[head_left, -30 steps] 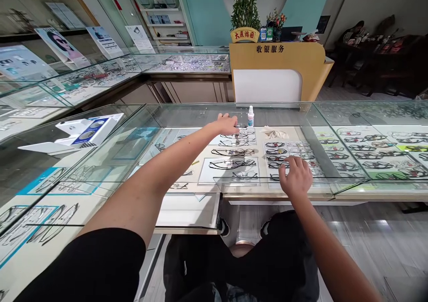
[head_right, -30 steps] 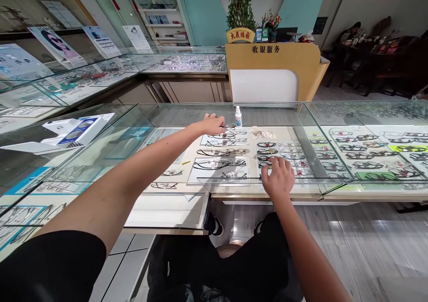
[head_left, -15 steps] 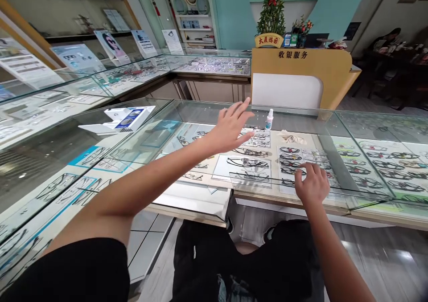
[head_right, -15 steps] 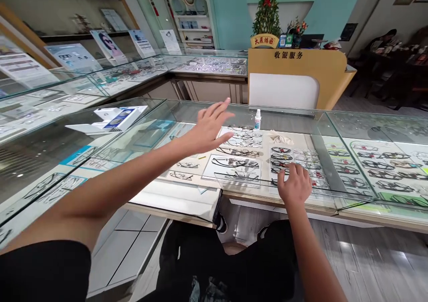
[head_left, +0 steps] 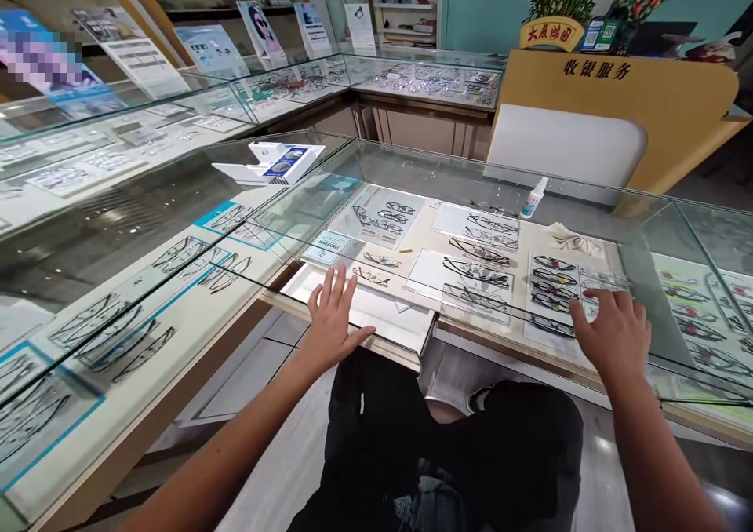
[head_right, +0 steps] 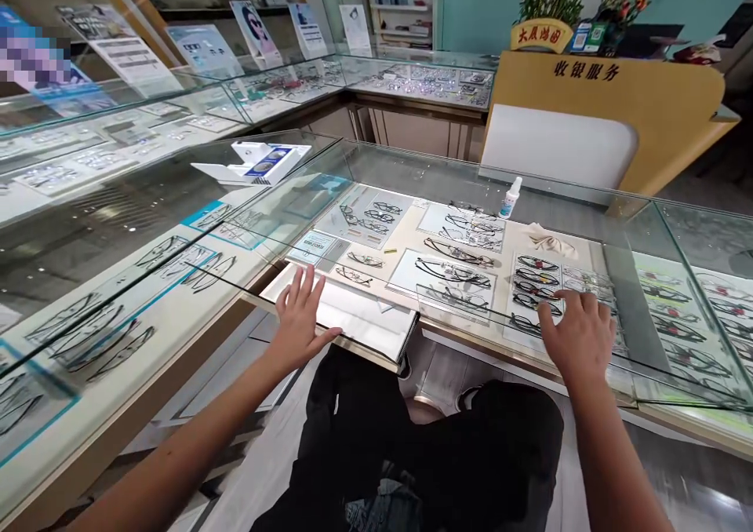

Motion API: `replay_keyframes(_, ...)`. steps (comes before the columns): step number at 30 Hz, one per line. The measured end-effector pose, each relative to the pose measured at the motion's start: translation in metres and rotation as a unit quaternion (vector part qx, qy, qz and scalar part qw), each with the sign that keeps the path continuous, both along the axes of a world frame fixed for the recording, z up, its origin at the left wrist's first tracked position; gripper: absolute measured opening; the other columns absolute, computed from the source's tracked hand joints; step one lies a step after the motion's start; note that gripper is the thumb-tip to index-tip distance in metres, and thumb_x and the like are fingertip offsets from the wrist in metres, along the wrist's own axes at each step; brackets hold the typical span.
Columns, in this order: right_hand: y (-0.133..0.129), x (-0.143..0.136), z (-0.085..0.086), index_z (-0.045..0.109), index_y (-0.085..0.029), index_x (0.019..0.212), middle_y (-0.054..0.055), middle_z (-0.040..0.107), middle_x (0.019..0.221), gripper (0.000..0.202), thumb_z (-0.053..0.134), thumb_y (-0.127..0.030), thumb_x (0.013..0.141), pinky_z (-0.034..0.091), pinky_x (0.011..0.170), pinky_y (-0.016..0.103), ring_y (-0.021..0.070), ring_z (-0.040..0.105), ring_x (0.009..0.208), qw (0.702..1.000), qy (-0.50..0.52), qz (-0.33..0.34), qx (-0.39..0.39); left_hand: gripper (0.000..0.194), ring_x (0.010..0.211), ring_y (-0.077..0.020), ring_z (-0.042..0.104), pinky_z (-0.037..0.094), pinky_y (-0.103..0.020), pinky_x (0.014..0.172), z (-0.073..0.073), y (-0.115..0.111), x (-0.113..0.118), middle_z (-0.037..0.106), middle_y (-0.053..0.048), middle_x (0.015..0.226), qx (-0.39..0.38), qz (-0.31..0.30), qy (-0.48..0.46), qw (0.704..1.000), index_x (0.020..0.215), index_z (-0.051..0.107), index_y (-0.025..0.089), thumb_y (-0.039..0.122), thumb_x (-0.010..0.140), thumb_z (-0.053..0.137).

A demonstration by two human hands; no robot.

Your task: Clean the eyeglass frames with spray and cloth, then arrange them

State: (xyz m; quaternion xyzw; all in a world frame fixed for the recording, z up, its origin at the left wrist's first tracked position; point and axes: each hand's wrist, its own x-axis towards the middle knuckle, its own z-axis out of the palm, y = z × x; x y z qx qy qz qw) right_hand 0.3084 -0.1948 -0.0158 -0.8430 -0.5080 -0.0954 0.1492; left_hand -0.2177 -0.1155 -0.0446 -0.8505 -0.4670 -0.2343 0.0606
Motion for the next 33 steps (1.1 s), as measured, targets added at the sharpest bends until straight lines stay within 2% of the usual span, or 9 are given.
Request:
replay_keyframes(3,0.005,0.018,0.006,0.07,-0.02,0.131,0.021,0.062,0.137,0.063,0.041,-0.065,0.098,0.045,0.106,0.06,0.0462,0.055,0.128,1.0,0.012,0.012,-0.024,0.109,0.169,-0.0449,-0.002,0.007,-0.064,0.13,-0.008,0.001,0.005,0.008,-0.027,0.181,0.001,0.035,-0.02,0.999,0.176,0.013,0.017,0.085,0.096,0.04)
replay_keyframes(6,0.008,0.025,0.004,0.057,-0.018,0.152,0.024,0.048,0.159,0.08,0.037,-0.074,0.097,0.038,0.117,0.066,0.0511,0.043,0.146,0.999,0.045,-0.008,-0.027,0.113,0.169,-0.0458,-0.002,0.004,-0.065,0.131,-0.008,0.004,0.012,0.008,-0.025,0.182,-0.026,0.071,-0.042,0.996,0.176,0.02,0.018,0.091,0.091,0.043)
replay_keyframes(9,0.009,0.023,0.0,0.043,-0.018,0.163,0.023,0.032,0.173,0.09,0.031,-0.079,0.098,0.029,0.127,0.067,0.0491,0.027,0.16,0.997,0.062,-0.016,-0.04,0.111,0.169,-0.0468,-0.004,0.003,-0.068,0.13,-0.011,0.01,0.019,0.006,-0.024,0.182,-0.051,0.099,-0.068,0.991,0.175,0.024,0.021,0.088,0.09,0.051)
replay_keyframes(11,0.009,0.02,-0.001,0.039,-0.018,0.166,0.023,0.028,0.177,0.093,0.027,-0.08,0.098,0.024,0.13,0.066,0.047,0.022,0.164,0.997,0.061,-0.019,-0.049,0.11,0.169,-0.0464,-0.006,0.003,-0.069,0.13,-0.014,0.015,0.025,0.004,-0.023,0.183,-0.058,0.106,-0.091,0.989,0.175,0.024,0.021,0.087,0.091,0.051)
replay_keyframes(18,0.01,0.019,0.001,0.033,-0.017,0.17,0.021,0.025,0.179,0.096,0.02,-0.08,0.099,0.021,0.132,0.064,0.0435,0.019,0.166,0.994,0.064,-0.021,-0.086,0.107,0.169,-0.0434,-0.015,0.002,-0.071,0.13,-0.028,0.04,0.046,-0.01,-0.025,0.182,-0.079,0.113,-0.138,0.981,0.175,0.02,0.017,0.085,0.095,0.043)
replay_keyframes(24,0.012,0.02,0.0,0.036,-0.015,0.169,0.021,0.028,0.178,0.096,0.02,-0.079,0.1,0.025,0.132,0.063,0.0435,0.024,0.165,0.994,0.054,-0.023,-0.094,0.106,0.168,-0.0429,-0.015,-0.001,-0.07,0.13,-0.049,0.063,0.056,-0.002,-0.033,0.179,-0.06,0.105,-0.116,0.986,0.172,0.025,0.009,0.082,0.097,0.045)
replay_keyframes(28,0.012,0.019,0.0,0.038,-0.015,0.168,0.021,0.03,0.178,0.094,0.02,-0.078,0.1,0.026,0.131,0.063,0.0439,0.026,0.164,0.994,0.048,-0.022,-0.091,0.112,0.168,-0.045,-0.012,0.0,-0.072,0.13,-0.058,0.073,0.064,0.004,-0.04,0.176,-0.06,0.131,-0.117,0.983,0.17,0.023,0.005,0.081,0.094,0.053)
replay_keyframes(33,0.011,0.019,0.0,0.037,-0.016,0.169,0.021,0.03,0.178,0.093,0.02,-0.077,0.101,0.026,0.13,0.063,0.0437,0.025,0.164,0.994,0.045,-0.023,-0.098,0.106,0.169,-0.0458,-0.008,0.006,-0.07,0.13,-0.065,0.079,0.071,0.011,-0.041,0.174,-0.031,0.162,-0.12,0.979,0.164,0.032,0.004,0.08,0.093,0.057)
